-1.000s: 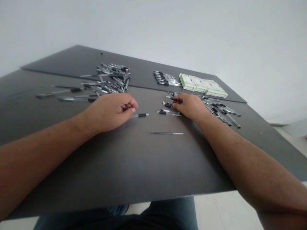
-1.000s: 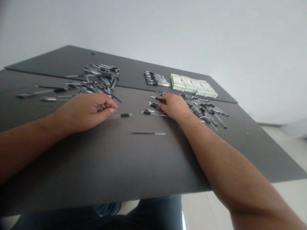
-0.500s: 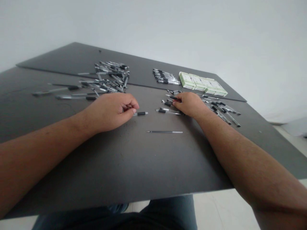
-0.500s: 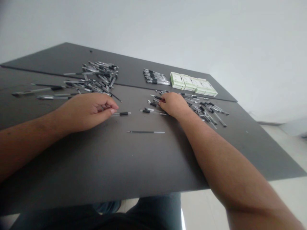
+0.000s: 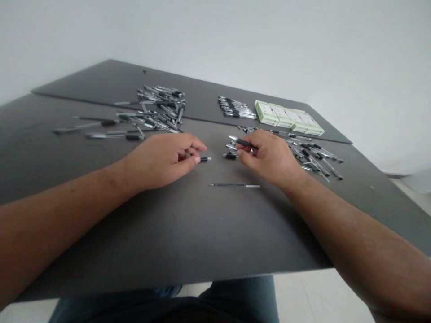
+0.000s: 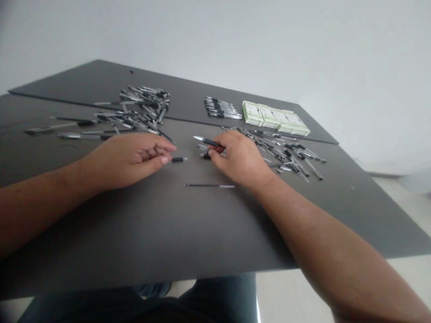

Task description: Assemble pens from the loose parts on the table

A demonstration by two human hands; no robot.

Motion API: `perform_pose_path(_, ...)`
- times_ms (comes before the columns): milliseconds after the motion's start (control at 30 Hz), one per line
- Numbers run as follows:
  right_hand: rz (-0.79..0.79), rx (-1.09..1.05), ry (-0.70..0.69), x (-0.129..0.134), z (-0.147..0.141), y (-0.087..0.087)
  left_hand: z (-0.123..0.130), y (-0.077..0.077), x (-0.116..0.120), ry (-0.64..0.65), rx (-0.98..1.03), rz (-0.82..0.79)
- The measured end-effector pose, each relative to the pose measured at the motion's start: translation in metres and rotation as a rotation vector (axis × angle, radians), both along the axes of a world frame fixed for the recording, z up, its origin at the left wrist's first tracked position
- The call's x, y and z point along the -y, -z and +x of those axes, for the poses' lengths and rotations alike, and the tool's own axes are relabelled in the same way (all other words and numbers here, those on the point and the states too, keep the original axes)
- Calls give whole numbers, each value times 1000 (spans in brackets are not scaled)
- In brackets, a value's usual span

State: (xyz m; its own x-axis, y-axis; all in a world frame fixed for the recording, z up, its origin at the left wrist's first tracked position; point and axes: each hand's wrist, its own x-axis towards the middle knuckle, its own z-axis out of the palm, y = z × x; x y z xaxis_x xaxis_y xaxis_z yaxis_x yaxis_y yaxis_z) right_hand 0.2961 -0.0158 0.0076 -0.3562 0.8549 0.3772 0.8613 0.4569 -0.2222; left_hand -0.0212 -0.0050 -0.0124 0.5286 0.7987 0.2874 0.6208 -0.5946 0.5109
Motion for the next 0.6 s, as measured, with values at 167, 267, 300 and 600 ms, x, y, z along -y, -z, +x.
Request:
perform_pose_path(167,0,-74,-224,34,-23,0,11,-7,14,105,-13,-56)
perform_pose_path(267,-9,-100,-259,41,-29,0,14,-10,19,121,-80,-4)
perform_pose_path(300,-22,-108,-261,42,-30,0,14,-11,20,115,-91,16)
perform_pose_path(600,-76,-221,-190,35,-22,-1,7,-9,17,6,52,-21)
